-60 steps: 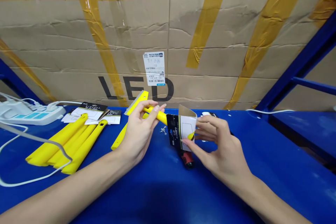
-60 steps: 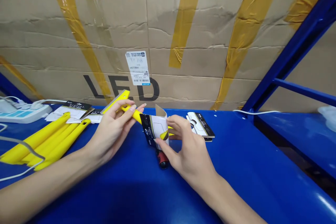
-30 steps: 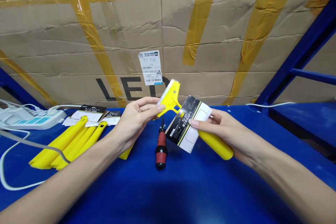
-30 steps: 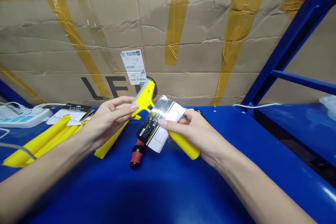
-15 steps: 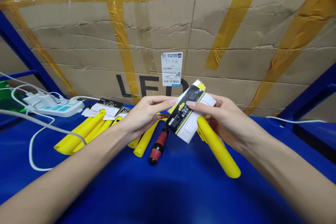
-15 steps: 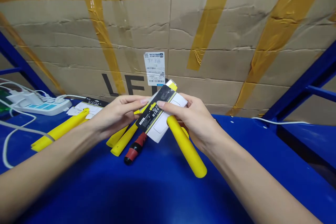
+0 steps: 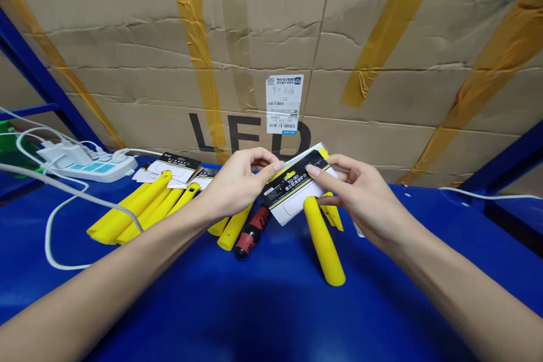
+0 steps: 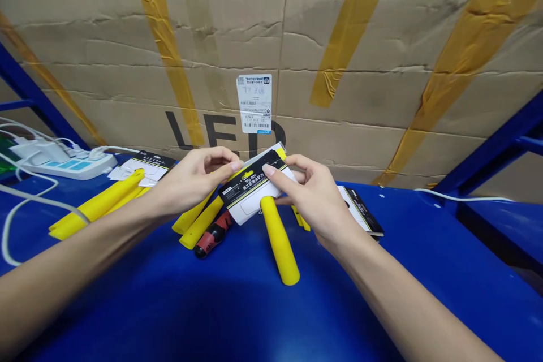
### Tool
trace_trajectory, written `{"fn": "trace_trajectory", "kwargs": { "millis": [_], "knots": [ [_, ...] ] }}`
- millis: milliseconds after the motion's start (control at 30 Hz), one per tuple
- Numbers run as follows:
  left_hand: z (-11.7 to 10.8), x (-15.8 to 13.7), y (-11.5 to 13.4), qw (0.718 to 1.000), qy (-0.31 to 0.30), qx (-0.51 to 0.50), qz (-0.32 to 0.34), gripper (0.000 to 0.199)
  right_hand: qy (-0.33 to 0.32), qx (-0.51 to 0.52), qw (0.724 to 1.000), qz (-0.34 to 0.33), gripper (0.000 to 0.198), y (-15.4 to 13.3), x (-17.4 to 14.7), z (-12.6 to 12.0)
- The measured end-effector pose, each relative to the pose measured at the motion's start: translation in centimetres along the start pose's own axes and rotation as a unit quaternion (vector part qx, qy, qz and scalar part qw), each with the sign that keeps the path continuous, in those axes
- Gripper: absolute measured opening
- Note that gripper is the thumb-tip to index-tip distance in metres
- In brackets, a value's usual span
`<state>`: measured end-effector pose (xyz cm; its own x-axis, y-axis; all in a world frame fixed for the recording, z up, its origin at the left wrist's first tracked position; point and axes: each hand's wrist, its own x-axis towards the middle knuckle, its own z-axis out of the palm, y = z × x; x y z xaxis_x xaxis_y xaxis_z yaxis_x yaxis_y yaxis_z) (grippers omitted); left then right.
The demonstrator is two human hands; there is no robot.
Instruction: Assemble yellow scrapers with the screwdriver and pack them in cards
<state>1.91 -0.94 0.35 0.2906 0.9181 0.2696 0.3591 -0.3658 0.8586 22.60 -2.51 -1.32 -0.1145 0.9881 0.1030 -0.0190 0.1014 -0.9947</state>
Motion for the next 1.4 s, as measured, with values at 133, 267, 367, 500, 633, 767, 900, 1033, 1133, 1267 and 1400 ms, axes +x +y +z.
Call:
{"fn": "trace_trajectory", "kwargs": {
  "millis": [133,267,367,500,633,767,900,1033,1133,1267,1400],
  "knots": [
    [-0.3,0.2,0.3,1.0,0.003,0.003,-0.021,0.027,-0.024,-0.021,0.999,-0.031,0.036,0.0,0.4,-1.3],
    [-0.8,0.2,0.6,0.999,-0.008,0.012,-0.047,0.032,-0.021,-0.021,0.998,-0.063,0.033,0.2,0.9,-2.1],
    [-0.8,0.0,0.5,0.998,-0.019,0.019,-0.058,0.033,-0.044,-0.03,0.996,-0.066,0.033,0.3,1.1,-2.6],
    [-0.6,0.0,0.1,0.996,-0.061,0.009,-0.07,0.034,-0.107,-0.075,0.991,-0.036,0.029,-0.2,0.9,-3.8],
    [-0.6,0.0,0.0,0.994,-0.082,-0.006,-0.077,0.036,-0.15,-0.091,0.985,0.009,0.027,-0.9,0.7,-4.9],
    [-0.7,-0.1,0.0,0.992,-0.091,-0.022,-0.087,0.034,-0.14,-0.076,0.987,0.034,0.032,-0.8,0.7,-4.9],
    [-0.7,-0.1,0.3,0.986,-0.124,-0.055,-0.098,0.026,-0.116,-0.042,0.992,0.019,0.034,-0.2,0.8,-3.9],
    [-0.8,-0.1,0.6,0.972,-0.162,-0.093,-0.141,0.022,-0.068,-0.001,0.998,0.0,0.036,0.0,0.6,-2.9],
    [-0.7,-0.1,0.7,0.969,-0.154,-0.121,-0.149,0.025,-0.037,0.017,0.999,-0.007,0.038,0.0,0.5,-2.4],
    [-0.4,0.0,0.5,0.985,-0.107,-0.099,-0.093,0.033,0.014,0.033,0.999,-0.005,0.038,0.1,0.2,-1.8],
    [-0.4,-0.1,0.6,0.996,-0.071,-0.05,-0.028,0.035,-0.033,0.073,0.997,0.01,0.043,-0.2,0.0,-1.4]
  ]
}}
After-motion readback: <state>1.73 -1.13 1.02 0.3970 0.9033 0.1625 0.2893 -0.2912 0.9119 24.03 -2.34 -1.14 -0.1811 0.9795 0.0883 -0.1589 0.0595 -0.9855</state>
